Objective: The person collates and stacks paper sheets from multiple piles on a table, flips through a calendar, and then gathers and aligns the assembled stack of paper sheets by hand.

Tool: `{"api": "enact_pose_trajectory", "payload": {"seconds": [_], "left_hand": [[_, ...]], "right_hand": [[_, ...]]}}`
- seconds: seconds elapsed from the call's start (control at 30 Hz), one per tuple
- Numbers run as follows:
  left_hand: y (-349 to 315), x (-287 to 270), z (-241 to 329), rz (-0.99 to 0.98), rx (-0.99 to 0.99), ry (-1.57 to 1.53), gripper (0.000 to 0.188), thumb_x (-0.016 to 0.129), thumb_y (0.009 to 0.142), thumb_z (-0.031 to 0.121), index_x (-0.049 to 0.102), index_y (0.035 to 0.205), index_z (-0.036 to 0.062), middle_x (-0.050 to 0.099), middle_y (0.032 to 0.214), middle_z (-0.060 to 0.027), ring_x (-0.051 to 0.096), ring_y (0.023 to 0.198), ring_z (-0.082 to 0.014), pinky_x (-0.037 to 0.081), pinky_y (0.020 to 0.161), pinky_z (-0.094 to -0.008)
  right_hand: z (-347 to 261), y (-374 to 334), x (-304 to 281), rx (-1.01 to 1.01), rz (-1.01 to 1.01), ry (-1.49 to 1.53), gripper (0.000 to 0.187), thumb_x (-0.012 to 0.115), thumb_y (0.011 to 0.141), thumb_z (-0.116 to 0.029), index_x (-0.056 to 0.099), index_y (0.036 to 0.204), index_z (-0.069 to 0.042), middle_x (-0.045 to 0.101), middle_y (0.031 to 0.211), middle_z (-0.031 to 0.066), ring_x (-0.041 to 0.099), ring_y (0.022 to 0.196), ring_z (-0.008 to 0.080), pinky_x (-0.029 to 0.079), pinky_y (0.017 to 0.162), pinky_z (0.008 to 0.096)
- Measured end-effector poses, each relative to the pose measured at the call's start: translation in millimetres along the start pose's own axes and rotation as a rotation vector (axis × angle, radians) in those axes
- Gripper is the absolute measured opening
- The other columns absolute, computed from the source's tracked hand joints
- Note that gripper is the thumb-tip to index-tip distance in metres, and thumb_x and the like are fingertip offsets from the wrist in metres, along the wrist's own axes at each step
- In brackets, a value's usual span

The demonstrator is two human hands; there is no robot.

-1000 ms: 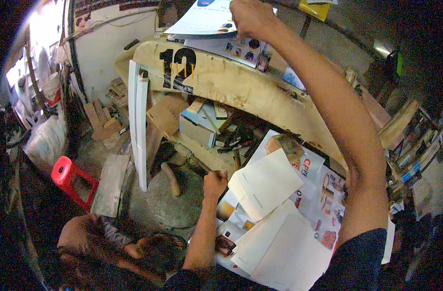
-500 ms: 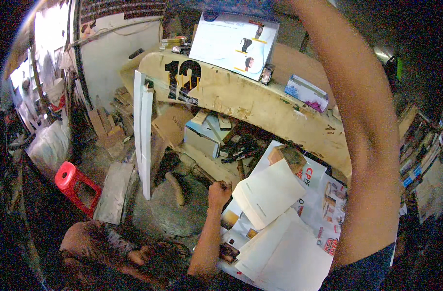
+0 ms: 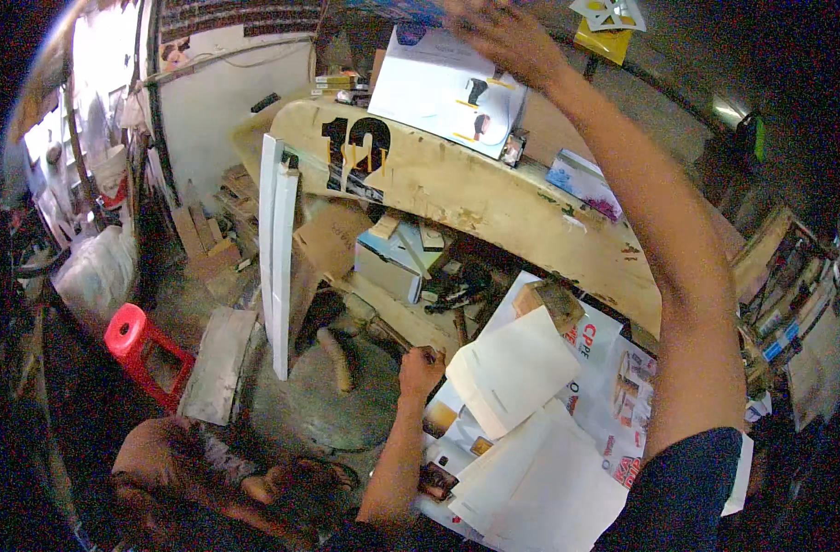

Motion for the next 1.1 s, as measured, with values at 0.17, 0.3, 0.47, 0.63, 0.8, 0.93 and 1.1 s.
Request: {"api": "enact_pose_trajectory", "payload": {"seconds": [0.17,0.3,0.47,0.63,0.8,0.93,1.1], "left_hand": [[2,12,-3,0.062,0.031,-0.021,0.026,0.067,0.082,0.03,0.071,0.082,0.0038,0.069,0.082,-0.0237,0.067,0.084,-0.0423,0.055,0.074,-0.048],[4,10,-10,0.048,0.018,0.002,0.028,0.068,0.082,0.03,0.071,0.085,0.0024,0.069,0.085,-0.0243,0.066,0.086,-0.0434,0.054,0.076,-0.0488],[-1,8,4,0.057,0.013,0.012,0.028,0.066,0.084,0.029,0.071,0.088,0.0018,0.069,0.084,-0.024,0.067,0.086,-0.0427,0.054,0.077,-0.0486],[-3,4,4,0.033,-0.024,-0.004,0.027,0.066,0.084,0.029,0.071,0.086,0.0019,0.069,0.084,-0.0241,0.067,0.086,-0.0423,0.054,0.077,-0.0488],[1,6,-6,0.015,-0.012,0.002,0.027,0.066,0.084,0.028,0.071,0.085,0.0018,0.069,0.085,-0.0243,0.067,0.087,-0.0425,0.054,0.077,-0.0491],[-3,2,2,0.002,-0.046,-0.002,0.027,0.065,0.084,0.028,0.07,0.086,0.0019,0.069,0.087,-0.0241,0.066,0.088,-0.0424,0.054,0.077,-0.0492],[-1,7,5,-0.022,-0.051,-0.023,0.026,0.065,0.085,0.028,0.071,0.087,0.0029,0.069,0.088,-0.0237,0.067,0.089,-0.0422,0.054,0.078,-0.0492]], "right_hand": [[19,-53,55,0.312,-0.643,-0.167,0.061,0.047,0.096,-0.025,0.028,0.154,-0.024,0.014,0.164,-0.0047,0.01,0.152,0.0214,0.003,0.122,0.0517],[8,-66,76,0.651,-0.963,0.271,0.068,0.049,0.095,-0.049,0.033,0.152,-0.016,0.02,0.162,0.004,0.017,0.149,0.0307,0.016,0.12,0.0523],[6,-83,117,0.863,-1.031,0.753,0.115,0.049,0.079,-0.08,0.033,0.142,0.015,0.04,0.142,0.0377,0.04,0.135,0.0454,0.035,0.111,0.0521],[-1,-91,126,1.017,-0.797,1.135,0.114,0.062,0.071,-0.079,0.046,0.133,0.015,0.045,0.14,0.0353,0.046,0.132,0.0407,0.041,0.107,0.0452],[-22,-89,110,1.117,-0.529,1.151,0.1,0.072,0.071,-0.07,0.055,0.122,0.014,0.063,0.119,0.03,0.065,0.107,0.0356,0.052,0.089,0.0443],[-22,-83,96,1.24,-0.608,1.155,0.063,0.077,0.078,-0.046,0.066,0.117,0.002,0.069,0.113,0.0208,0.066,0.108,0.032,0.052,0.093,0.0422],[-27,-104,118,1.18,-0.684,1.105,0.057,0.07,0.08,-0.052,0.071,0.093,0.003,0.071,0.091,0.0195,0.069,0.076,0.028,0.055,0.07,0.0425]]}}
Point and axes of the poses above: each hand's wrist, its own y-axis towards the middle knuckle, its own x-axis out of the palm, z = x × y, the point moved 3 cm from there along y, towards the middle knuckle
